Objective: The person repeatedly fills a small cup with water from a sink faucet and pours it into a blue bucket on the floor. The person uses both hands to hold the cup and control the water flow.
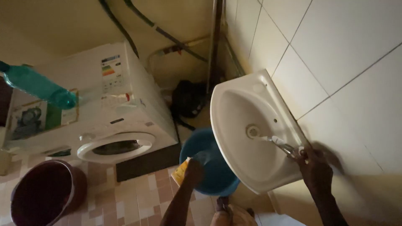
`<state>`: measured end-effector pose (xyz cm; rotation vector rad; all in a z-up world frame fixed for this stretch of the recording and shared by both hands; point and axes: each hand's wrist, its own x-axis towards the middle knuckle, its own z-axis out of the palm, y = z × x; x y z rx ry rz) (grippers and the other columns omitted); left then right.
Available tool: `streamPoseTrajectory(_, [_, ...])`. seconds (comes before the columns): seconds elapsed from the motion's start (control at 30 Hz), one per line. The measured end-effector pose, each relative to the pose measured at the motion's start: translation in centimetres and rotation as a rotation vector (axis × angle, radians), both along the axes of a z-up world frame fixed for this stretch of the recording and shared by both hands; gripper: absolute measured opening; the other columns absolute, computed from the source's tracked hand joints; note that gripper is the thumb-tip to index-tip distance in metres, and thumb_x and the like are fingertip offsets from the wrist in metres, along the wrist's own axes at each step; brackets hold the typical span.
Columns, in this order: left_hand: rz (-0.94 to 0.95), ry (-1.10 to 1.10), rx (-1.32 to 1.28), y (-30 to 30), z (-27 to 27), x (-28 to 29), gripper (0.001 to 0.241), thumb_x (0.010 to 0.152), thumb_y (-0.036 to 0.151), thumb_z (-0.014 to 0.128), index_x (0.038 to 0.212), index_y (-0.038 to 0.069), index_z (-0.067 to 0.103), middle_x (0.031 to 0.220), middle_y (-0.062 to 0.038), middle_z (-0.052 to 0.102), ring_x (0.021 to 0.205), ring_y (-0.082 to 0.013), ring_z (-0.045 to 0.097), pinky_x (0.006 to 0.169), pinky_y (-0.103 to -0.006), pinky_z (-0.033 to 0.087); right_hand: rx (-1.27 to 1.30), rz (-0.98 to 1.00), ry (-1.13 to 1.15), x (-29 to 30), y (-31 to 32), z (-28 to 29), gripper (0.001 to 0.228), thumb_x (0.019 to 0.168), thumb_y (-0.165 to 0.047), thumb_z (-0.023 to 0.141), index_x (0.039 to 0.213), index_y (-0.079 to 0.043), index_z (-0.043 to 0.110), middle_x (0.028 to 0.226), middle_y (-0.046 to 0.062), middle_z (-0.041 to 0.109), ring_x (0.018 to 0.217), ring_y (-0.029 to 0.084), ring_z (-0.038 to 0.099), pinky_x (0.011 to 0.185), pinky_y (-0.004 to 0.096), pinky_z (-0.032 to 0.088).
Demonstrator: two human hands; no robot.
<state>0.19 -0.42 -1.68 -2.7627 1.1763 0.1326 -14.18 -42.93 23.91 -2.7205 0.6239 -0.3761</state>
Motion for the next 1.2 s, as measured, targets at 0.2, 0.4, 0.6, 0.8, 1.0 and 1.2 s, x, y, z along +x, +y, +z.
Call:
streamPoseTrajectory(0.2, [0.448, 0.418, 0.029, -4.8, 1.1, -0.3, 0.025, 0.107, 0.023, 0.050, 0.118, 0.008, 0.067, 0.124, -0.018, 0.062, 0.117, -0.0291, 0.060, 0.106, -0.0441, 0.045, -0.094, -0.146, 0.041, 0.0, 0.4, -1.2, 0.032, 0.096, -0.046, 0.070, 0.114, -0.020, 0.070, 0.107, 0.010, 0.067, 0.086, 0.037, 0.070, 0.060, 0.051, 0.055])
streamPoseTrajectory(0.4, [0.209, 0.013, 0.382, -6.2, -0.2, 0.8, 0.021, 0.093, 0.025, 0.052, 0.105, 0.026, 0.069, 0.112, -0.012, 0.067, 0.103, -0.0385, 0.059, 0.081, -0.0586, 0.042, -0.108, -0.185, 0.047, 0.0, 0.4, -1.7, 0.035, 0.090, -0.051, 0.073, 0.107, -0.020, 0.069, 0.107, 0.010, 0.067, 0.088, 0.034, 0.071, 0.065, 0.048, 0.057])
streamPoseTrajectory(0.6, [0.220, 0.230, 0.414, -4.4, 24.8, 5.5, 0.073, 0.082, 0.088, 0.062, 0.108, 0.022, 0.079, 0.111, -0.005, 0.071, 0.107, -0.0257, 0.067, 0.096, -0.0502, 0.043, -0.111, -0.152, 0.054, 0.2, -0.2, -2.9, 0.026, 0.095, -0.036, 0.063, 0.111, -0.017, 0.067, 0.104, 0.013, 0.068, 0.088, 0.035, 0.069, 0.064, 0.050, 0.056])
streamPoseTrajectory(0.8, [0.028, -0.225, -0.514, -8.4, 39.2, 4.7, 0.011, 0.069, 0.018, 0.059, 0.074, 0.020, 0.068, 0.075, -0.003, 0.069, 0.069, -0.0274, 0.065, 0.062, -0.0467, 0.047, -0.153, -0.057, 0.005, 0.3, -0.7, -2.6, 0.023, 0.094, -0.023, 0.065, 0.112, -0.009, 0.068, 0.103, 0.014, 0.068, 0.088, 0.034, 0.068, 0.062, 0.048, 0.056])
streamPoseTrajectory(1.0, [-0.331, -0.280, -0.287, -16.2, 32.5, 2.6, 0.027, 0.070, 0.020, 0.078, 0.095, 0.020, 0.069, 0.097, -0.004, 0.066, 0.094, -0.0265, 0.063, 0.082, -0.0436, 0.045, -0.519, 0.105, -0.197, 1.0, -4.4, -8.4, 0.032, 0.098, -0.026, 0.060, 0.125, -0.010, 0.067, 0.100, 0.012, 0.073, 0.076, 0.028, 0.071, 0.058, 0.039, 0.056])
streamPoseTrajectory(1.2, [-0.499, -0.054, -0.363, -20.5, 23.5, 3.5, 0.009, 0.076, 0.002, 0.074, 0.082, 0.009, 0.072, 0.086, -0.010, 0.065, 0.079, -0.0324, 0.063, 0.068, -0.0451, 0.050, -0.110, 0.204, -0.115, 1.0, -3.1, -5.6, 0.050, 0.098, -0.020, 0.048, 0.145, -0.002, 0.048, 0.142, 0.019, 0.060, 0.133, 0.033, 0.057, 0.098, 0.044, 0.055])
